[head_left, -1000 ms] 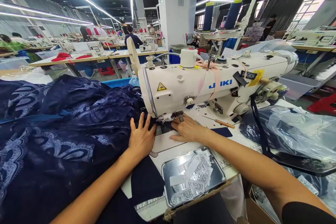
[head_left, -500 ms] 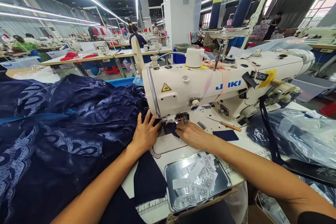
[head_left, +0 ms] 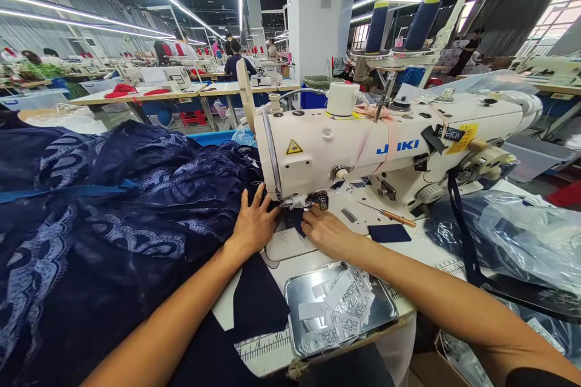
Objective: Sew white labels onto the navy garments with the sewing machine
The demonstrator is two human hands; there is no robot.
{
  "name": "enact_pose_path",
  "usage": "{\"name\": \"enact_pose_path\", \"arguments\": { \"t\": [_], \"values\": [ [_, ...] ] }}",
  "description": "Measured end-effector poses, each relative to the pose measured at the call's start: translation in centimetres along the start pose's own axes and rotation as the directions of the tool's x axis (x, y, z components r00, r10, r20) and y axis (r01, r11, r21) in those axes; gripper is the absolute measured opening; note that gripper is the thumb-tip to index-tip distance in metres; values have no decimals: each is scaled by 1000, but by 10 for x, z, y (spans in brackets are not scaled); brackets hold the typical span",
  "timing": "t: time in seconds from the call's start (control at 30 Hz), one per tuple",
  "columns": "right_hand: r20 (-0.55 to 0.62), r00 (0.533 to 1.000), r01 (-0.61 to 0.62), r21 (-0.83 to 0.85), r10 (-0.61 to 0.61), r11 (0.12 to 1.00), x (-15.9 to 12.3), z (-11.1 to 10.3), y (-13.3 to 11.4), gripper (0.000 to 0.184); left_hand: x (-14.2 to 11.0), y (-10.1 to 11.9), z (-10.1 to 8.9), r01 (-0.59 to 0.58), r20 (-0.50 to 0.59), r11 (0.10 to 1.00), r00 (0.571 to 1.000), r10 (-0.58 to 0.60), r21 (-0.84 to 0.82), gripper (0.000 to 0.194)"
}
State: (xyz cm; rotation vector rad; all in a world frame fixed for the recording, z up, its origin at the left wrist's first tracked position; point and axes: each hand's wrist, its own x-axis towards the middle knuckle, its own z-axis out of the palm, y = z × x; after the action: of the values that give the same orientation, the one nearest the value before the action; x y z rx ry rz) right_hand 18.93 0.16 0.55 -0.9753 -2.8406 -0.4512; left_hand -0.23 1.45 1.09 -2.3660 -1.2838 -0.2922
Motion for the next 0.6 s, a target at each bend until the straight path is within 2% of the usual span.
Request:
{"name": "enact_pose_path", "arguments": {
  "t": [0.43,0.6],
  "values": [
    [3,998,-59,-69,59,996,9,5,-10,17,7,-4,2,11,-18,999,1000,-12,-42,26],
    [-19,999,-38,-46,38,998,7,7,-1,17,9,-2,2,37,25,999,999,-36,-24,28]
  ]
}}
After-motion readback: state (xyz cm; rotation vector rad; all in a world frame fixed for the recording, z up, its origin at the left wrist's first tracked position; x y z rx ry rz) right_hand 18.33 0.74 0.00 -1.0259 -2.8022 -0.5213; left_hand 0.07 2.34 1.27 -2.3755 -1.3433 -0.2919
